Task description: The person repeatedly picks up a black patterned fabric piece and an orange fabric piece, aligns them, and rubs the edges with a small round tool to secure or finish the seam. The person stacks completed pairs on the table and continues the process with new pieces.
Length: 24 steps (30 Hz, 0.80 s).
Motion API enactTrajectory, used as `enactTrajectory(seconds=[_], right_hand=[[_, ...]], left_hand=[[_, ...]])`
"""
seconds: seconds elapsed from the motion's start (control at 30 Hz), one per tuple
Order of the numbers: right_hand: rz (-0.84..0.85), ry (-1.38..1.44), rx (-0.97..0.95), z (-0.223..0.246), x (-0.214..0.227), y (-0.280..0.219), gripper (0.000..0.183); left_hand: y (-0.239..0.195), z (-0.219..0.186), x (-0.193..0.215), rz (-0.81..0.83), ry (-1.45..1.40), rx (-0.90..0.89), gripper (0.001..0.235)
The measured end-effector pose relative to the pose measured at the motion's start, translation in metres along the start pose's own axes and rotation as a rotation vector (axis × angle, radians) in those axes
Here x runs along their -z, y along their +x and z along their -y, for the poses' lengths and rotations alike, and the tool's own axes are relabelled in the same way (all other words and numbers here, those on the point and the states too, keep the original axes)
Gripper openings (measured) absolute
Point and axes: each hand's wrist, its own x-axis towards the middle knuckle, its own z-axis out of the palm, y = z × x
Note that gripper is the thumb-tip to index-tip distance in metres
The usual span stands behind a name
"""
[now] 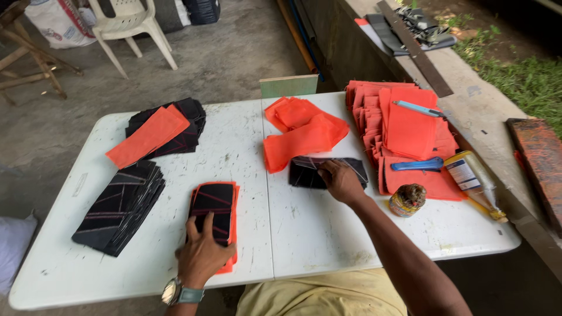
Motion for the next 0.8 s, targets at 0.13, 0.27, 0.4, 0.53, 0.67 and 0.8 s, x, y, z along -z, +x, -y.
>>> enactTrajectory(seconds=[0.13, 0.27, 0.4, 0.53, 0.67, 0.8], right_hand=[[-0.166, 0.109, -0.185, 0.007, 0.013, -0.011, 0.018], [-0.315, 0.441, -0.282, -0.001, 0.027, -0.013, 0.021], [-0.337, 0.828, -0.313, -0.019, 0.037, -0.016, 0.018], [-0.312, 1.185, -0.375, -0.027, 0.041, -0.022, 0.017], [-0.263, 1.353, -0.403, -0.014, 0.055, -0.026, 0.017], [-0.304, 0.772, -0.37, 0.007, 0.08, -0.044, 0.017]], left_hand=[[0.001, 0.005, -0.002, -0.085, -0.062, -0.055, 0.108], [0.004, 0.002, 0.003, -0.177, 0.071, -0.165, 0.114], [0.001, -0.025, -0.001, -0.401, -0.122, -0.402, 0.089], [0.006, -0.061, -0.013, -0.375, -0.215, -0.533, 0.077], [0.022, -0.081, -0.022, -0.373, -0.261, -0.613, 0.069], [0.066, -0.097, -0.02, -0.397, -0.357, -0.63, 0.055]])
